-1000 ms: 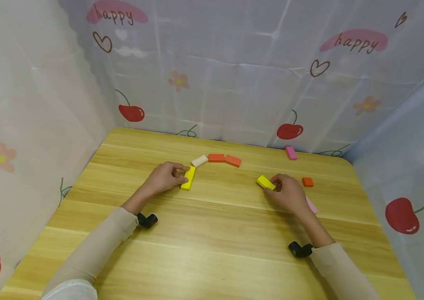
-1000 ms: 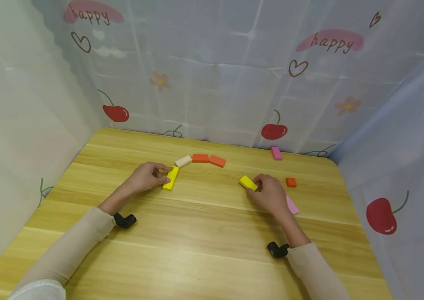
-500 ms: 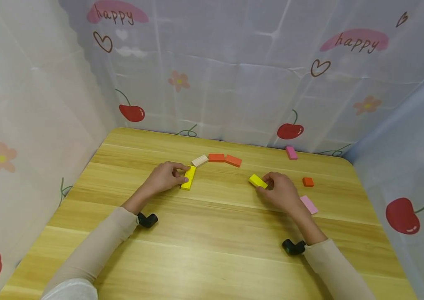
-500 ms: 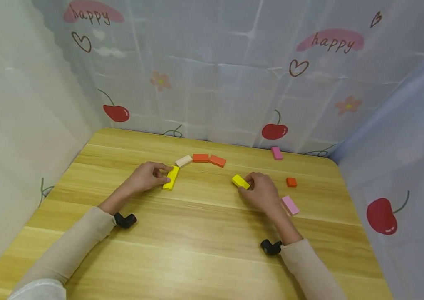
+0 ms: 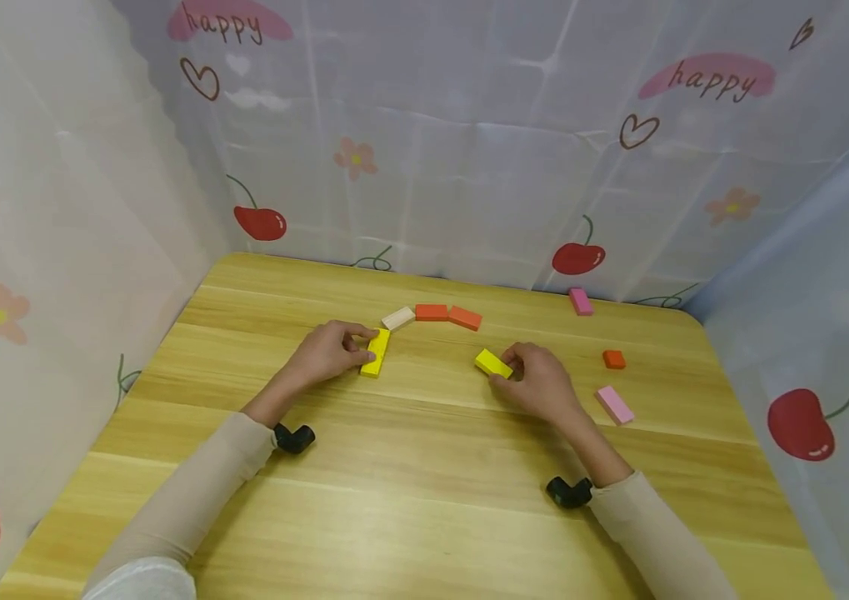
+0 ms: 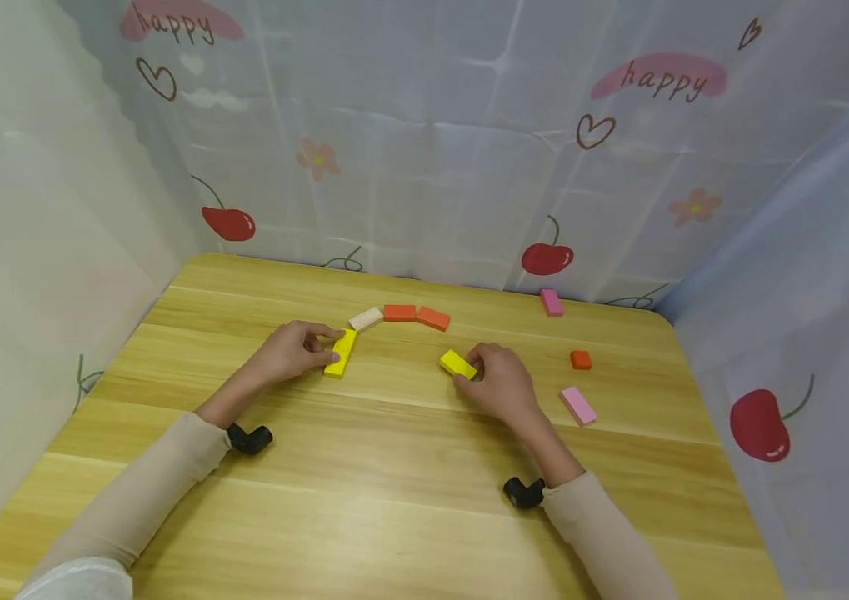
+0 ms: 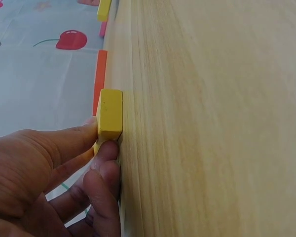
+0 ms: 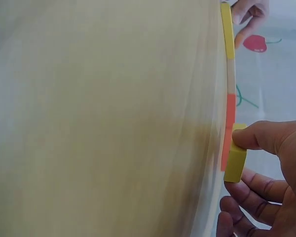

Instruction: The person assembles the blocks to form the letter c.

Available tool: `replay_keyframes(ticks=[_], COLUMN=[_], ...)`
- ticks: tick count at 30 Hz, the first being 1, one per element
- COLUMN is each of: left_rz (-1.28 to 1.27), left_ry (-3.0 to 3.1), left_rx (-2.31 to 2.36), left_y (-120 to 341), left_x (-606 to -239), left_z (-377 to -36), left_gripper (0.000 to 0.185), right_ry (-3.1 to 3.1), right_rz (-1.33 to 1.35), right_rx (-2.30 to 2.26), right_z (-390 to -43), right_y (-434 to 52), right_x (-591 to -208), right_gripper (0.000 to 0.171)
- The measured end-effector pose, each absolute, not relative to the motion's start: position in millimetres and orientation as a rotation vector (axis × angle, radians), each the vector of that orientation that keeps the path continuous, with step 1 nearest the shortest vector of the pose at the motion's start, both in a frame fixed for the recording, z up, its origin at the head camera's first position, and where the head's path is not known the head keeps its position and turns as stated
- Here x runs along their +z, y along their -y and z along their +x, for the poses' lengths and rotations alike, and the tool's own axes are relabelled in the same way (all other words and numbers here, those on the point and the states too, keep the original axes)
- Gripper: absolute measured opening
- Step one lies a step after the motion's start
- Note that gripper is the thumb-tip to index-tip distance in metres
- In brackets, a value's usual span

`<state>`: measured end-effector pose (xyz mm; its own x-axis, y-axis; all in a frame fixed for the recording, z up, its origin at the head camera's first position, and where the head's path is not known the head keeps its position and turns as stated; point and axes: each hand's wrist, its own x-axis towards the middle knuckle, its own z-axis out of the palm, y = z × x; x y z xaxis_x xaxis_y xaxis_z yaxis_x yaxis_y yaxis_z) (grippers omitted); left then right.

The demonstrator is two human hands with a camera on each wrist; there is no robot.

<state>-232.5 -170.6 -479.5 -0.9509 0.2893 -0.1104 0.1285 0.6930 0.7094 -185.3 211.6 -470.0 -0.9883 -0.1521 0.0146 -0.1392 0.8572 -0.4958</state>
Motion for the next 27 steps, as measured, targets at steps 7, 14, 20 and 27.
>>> replay_keyframes(ticks=[7,14,20,27], left_rz=[0.341,0.344,0.345,0.333], left_ry=[-2.684,-2.682,-2.692,-2.688], left_rx=[1.109,1.103,1.102,1.096], left_y=[170.8,171.4,171.6,170.8], left_x=[-480.5,-483.1,-480.4,-479.6], left_z=[-231.7,-232.7,-233.3,-232.8], left_gripper=[0.044,0.043,0.044,0.045], right_ry=[-2.968,-2.959,-2.953,-2.954], right_rz=[-0.29,-0.369,-0.419,-0.476], right_rx=[-0.812,-0.813,-0.809,-0.784], right_z=[-182.8,-182.2,-184.0,-179.7], right_y=[-195.6,-181.4,-165.5,-148.6], right_x=[-470.2,-472.8,-473.8,-473.5], right_gripper=[0.037,0.035,0.035,0.033])
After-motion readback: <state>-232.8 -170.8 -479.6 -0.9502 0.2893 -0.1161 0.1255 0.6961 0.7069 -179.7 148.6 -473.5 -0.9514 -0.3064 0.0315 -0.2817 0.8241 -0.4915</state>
